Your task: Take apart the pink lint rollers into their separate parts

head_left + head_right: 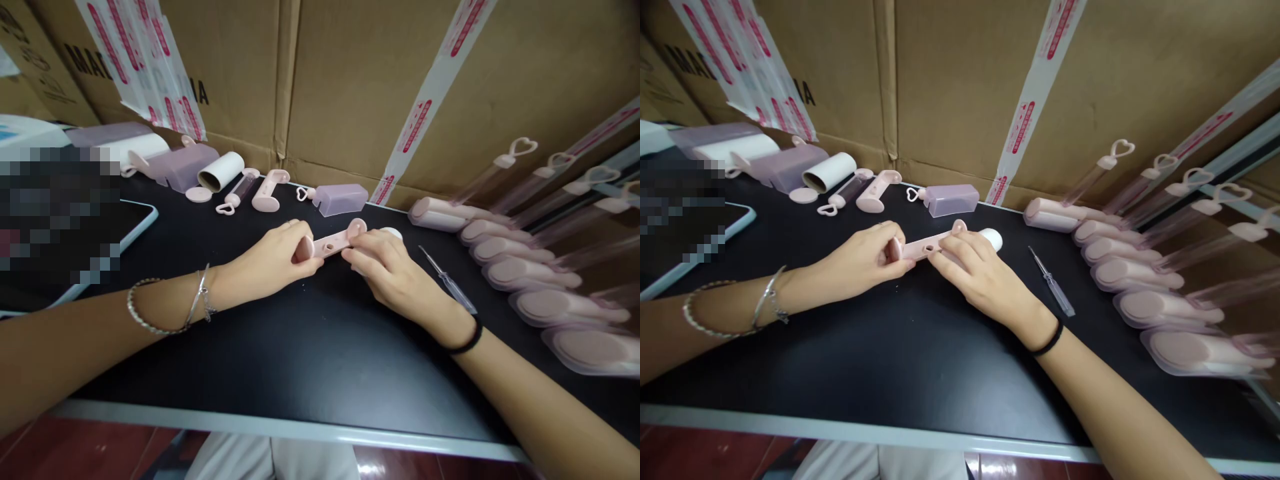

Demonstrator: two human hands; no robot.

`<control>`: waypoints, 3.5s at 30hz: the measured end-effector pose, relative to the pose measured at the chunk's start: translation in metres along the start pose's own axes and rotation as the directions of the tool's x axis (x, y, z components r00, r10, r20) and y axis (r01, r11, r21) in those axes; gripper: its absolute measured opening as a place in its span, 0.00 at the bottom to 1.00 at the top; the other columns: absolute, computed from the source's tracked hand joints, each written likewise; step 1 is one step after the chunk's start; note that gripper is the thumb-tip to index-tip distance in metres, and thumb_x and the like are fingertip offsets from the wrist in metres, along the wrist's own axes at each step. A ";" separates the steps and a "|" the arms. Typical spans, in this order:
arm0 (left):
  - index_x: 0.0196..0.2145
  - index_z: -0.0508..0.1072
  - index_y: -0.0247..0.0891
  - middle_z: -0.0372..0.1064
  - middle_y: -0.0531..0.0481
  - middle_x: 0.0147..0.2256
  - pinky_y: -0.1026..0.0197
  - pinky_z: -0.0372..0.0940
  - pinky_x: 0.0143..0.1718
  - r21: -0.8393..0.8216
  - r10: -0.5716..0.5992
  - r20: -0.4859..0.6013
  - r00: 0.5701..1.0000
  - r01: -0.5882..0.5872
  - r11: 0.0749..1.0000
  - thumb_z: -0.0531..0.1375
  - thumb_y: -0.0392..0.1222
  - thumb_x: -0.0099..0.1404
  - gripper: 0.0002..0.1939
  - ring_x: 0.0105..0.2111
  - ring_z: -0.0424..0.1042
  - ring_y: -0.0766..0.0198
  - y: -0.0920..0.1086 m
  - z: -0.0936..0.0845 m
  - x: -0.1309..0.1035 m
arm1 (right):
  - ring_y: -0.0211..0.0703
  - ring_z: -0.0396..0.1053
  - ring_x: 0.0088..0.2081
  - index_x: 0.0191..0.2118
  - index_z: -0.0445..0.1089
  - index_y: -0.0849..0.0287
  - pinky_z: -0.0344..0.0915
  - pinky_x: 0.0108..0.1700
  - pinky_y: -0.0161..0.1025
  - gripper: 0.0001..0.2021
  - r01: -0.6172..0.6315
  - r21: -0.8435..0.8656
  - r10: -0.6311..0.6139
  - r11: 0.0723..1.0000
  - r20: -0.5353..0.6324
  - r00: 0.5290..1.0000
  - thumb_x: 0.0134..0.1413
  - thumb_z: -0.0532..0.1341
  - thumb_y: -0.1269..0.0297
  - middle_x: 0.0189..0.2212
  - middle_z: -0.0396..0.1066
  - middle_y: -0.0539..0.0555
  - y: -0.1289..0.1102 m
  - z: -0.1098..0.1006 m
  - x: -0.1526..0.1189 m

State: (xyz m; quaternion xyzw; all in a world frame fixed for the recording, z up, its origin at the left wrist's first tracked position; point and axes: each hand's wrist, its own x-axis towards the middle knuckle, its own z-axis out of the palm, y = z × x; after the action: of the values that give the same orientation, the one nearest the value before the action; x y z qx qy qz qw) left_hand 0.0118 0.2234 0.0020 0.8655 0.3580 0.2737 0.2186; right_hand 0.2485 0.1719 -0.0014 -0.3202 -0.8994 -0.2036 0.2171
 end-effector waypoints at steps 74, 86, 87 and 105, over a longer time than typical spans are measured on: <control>0.39 0.63 0.38 0.67 0.52 0.34 0.59 0.62 0.39 -0.278 -0.106 -0.010 0.994 0.099 0.956 0.55 0.43 0.63 0.08 0.35 0.68 0.63 -0.005 0.002 0.005 | 0.50 0.66 0.43 0.47 0.62 0.61 0.62 0.42 0.44 0.14 -0.184 -0.039 0.184 0.982 0.399 0.898 0.52 0.54 0.72 0.40 0.68 0.58 0.006 -0.019 0.076; 0.49 0.65 0.37 0.68 0.45 0.48 0.55 0.62 0.48 -0.434 -0.021 -0.029 0.999 0.006 0.901 0.54 0.43 0.65 0.15 0.47 0.68 0.57 -0.016 0.009 0.007 | 0.45 0.69 0.38 0.47 0.60 0.60 0.62 0.37 0.39 0.14 -0.270 0.257 0.142 0.928 0.425 0.894 0.58 0.55 0.58 0.42 0.69 0.57 0.013 -0.010 0.079; 0.49 0.65 0.37 0.68 0.45 0.47 0.55 0.62 0.48 -0.447 -0.017 -0.034 0.999 0.000 0.895 0.54 0.43 0.66 0.15 0.48 0.68 0.58 -0.017 0.010 0.007 | 0.44 0.69 0.38 0.48 0.60 0.60 0.62 0.38 0.38 0.14 -0.286 0.295 0.140 0.912 0.431 0.891 0.57 0.55 0.61 0.43 0.69 0.57 0.014 -0.009 0.078; 0.46 0.65 0.34 0.67 0.47 0.37 0.61 0.63 0.37 -0.868 -0.317 -0.098 0.943 0.075 0.491 0.61 0.56 0.58 0.26 0.34 0.66 0.66 -0.009 0.014 0.012 | 0.49 0.59 0.57 0.60 0.51 0.57 0.55 0.58 0.50 0.27 -0.343 0.614 0.212 0.711 0.278 0.937 0.59 0.53 0.51 0.59 0.57 0.60 0.011 0.003 0.082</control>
State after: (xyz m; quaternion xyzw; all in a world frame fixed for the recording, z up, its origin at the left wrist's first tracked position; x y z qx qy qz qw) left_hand 0.0232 0.2361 -0.0097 0.5574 0.2974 0.4914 0.5995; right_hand 0.1980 0.2215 0.0412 -0.3736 -0.8707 0.1892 0.2579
